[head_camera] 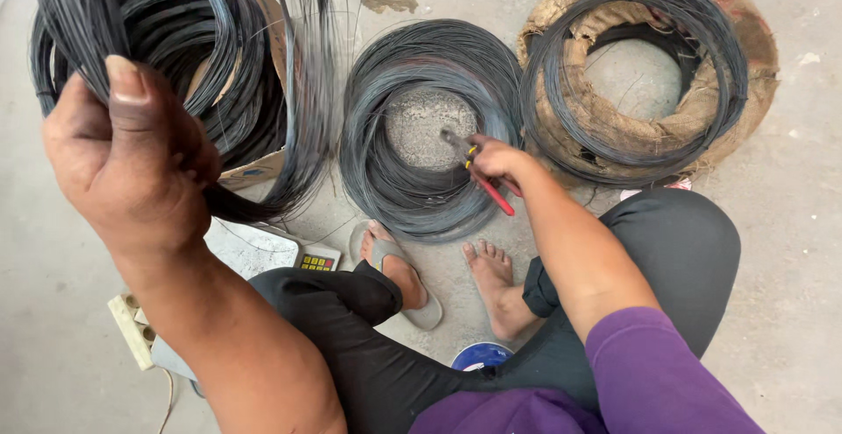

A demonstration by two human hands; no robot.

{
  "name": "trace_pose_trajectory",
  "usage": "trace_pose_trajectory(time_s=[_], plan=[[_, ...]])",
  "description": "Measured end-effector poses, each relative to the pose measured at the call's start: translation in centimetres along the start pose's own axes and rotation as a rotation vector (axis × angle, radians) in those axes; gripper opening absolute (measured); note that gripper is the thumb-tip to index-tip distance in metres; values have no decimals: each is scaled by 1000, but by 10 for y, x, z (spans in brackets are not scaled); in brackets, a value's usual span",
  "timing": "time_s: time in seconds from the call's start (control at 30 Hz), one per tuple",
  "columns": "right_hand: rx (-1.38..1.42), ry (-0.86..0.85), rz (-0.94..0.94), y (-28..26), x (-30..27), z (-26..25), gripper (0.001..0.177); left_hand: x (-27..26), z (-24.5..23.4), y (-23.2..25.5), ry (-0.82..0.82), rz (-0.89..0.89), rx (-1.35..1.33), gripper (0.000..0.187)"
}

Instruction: The person untangles strands of wire from coils by hand and with pliers while sitting on the floor. They pull individual wire pieces to separate them and move the coils to reach different sections.

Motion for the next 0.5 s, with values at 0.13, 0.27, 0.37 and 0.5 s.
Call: trace_pose_trajectory(time_s=[0.13, 0.27, 0.37, 0.5], plan=[[-311, 65, -208, 16, 71, 13, 74, -2, 7, 0, 26, -56, -102, 42], [-294, 194, -145, 19, 59, 17, 69, -4, 16, -4, 32, -127, -169, 39], [-365, 269, -94, 35, 58, 16, 72, -4, 31, -6, -2, -132, -204, 36], [-384, 417, -178, 53, 78, 4, 75, -4, 44, -10, -37, -212, -255, 33]])
Point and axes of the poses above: each hand's wrist, its own x-axis towards the middle knuckle, its own z-axis out of the palm, y = z × x, the point moved 7 cm from there along x, towards the middle knuckle, and after that the axes turned 1 degree about y, right-handed, at the moved point
